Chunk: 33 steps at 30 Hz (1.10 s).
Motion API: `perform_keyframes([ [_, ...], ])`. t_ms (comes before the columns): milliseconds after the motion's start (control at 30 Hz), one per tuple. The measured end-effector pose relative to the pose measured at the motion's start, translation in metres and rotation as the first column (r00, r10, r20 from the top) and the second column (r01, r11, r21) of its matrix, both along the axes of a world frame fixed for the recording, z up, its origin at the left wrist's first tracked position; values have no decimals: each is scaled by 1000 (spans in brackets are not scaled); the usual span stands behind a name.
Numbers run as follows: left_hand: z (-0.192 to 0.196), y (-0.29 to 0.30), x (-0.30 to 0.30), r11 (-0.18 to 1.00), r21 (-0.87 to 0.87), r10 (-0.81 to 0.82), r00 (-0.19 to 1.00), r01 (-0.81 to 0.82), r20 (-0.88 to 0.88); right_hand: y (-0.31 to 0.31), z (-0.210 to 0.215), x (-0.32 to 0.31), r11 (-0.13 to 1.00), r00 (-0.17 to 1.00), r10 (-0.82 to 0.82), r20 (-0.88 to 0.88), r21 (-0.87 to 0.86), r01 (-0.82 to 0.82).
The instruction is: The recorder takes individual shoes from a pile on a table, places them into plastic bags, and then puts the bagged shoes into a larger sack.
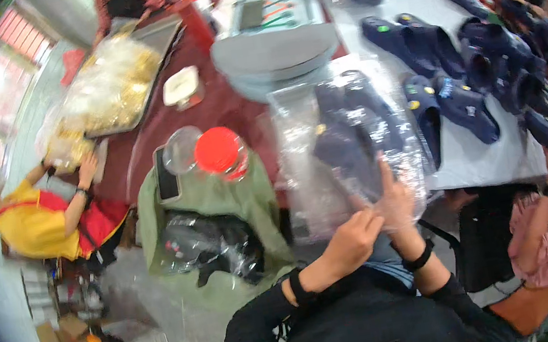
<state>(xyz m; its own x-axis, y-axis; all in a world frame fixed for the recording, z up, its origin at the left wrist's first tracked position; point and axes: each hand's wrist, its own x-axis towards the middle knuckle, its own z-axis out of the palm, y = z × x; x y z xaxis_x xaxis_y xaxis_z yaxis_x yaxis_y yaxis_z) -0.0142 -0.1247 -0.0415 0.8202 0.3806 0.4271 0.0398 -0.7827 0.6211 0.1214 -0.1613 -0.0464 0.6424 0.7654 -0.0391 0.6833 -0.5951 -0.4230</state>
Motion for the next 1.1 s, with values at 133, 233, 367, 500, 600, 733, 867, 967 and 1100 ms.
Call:
perform_keyframes([
  [133,3,1,-15,997,-53,-59,998,61,34,1,25,3,1000,991,4,-137,-29,-8],
  [233,8,14,-50,985,-12,170,985,-170,-6,-6,-2,13,964,996,5,84,266,-27],
  [367,15,46,-132,598,-49,799,600,-800,-52,-19,-29,44,894,998,53,-34,447,-32],
  [500,17,81,-233,7,36,999,5,-999,-47,-51,-61,62,916,949,-6,-315,379,131],
  [600,-31,73,-296,-239,187,957,-264,-953,-120,-54,-30,33,775,978,150,-148,631,-23],
  [733,-110,49,-327,-434,112,817,-443,-894,-369,-61,-27,32,757,928,233,-291,653,15],
  [867,-137,37,-339,-387,-431,771,-29,-815,-637,-69,-17,32,937,739,249,-627,348,-21],
  [967,-155,28,-375,-334,-368,649,72,-868,-758,-47,21,-2,955,261,196,-945,123,-271],
  [1100,-159,31,-353,-328,-499,851,-21,-802,-525,23,34,-45,362,480,876,39,606,-709],
])
